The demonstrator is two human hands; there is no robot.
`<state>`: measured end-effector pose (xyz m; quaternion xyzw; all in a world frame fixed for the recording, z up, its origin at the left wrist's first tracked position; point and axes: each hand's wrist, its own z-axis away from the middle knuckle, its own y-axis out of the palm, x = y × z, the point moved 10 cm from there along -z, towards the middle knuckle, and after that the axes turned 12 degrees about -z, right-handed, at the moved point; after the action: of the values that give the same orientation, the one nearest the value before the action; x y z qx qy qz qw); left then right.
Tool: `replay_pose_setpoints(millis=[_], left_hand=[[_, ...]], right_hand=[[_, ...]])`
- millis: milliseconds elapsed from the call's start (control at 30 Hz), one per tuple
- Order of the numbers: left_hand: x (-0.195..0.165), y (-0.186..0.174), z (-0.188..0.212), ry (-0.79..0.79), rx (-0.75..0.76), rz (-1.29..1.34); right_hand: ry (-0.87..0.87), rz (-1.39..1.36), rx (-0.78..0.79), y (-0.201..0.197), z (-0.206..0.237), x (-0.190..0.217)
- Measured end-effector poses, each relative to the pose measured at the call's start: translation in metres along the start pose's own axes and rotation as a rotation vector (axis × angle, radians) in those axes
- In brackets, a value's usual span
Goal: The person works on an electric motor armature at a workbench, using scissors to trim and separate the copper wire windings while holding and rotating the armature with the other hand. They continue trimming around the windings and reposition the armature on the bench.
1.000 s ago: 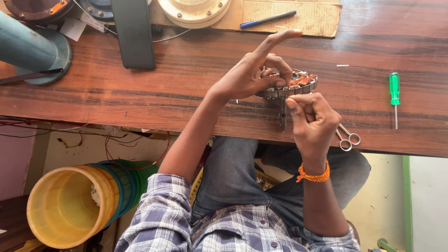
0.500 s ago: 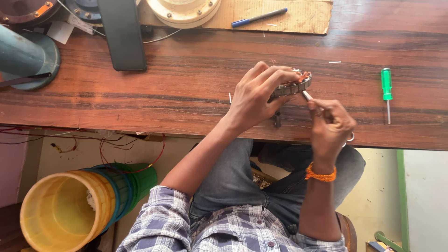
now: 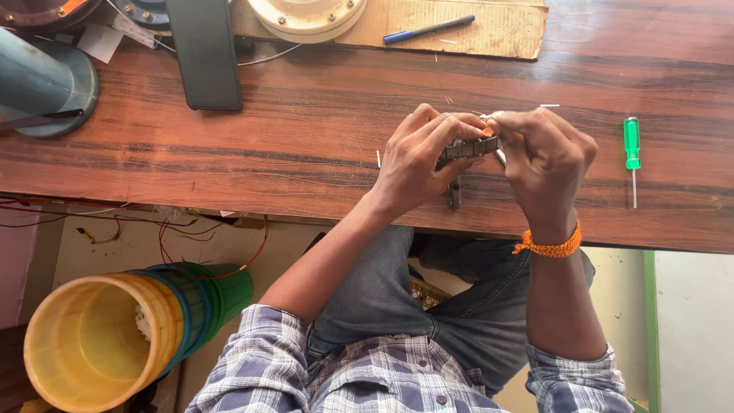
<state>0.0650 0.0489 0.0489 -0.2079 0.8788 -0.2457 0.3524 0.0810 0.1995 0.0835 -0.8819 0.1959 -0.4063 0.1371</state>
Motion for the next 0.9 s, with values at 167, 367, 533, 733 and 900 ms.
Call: replay_pose_setpoints(millis=[167,367,533,733,900], left_hand=[[0.02,0.009,-0.002,-0.115,0.16,0.49],[0.051,0.035,-0.016,-0.358,0.399,0.973],[0.044,0.023,-0.025,-0.122,0.406,0.761],[0.039,0.012,-0.023,0.028,0.367,0.603],[0.037,0.011,-0.029,-0.011,0.425,0.621]], right_hand=[[-0.03,-0.079,0.071,0.012,-0.019,-0.001],[0.047,-0.088,0.132,0.021,-0.027,0.002],[0.146,0.047,0.108,0.014,-0.009,0.017],[0.242,-0.069,0.001,0.016,0.029,0.022],[0.376,-0.239,-0.087,0.031,0.061,-0.004]])
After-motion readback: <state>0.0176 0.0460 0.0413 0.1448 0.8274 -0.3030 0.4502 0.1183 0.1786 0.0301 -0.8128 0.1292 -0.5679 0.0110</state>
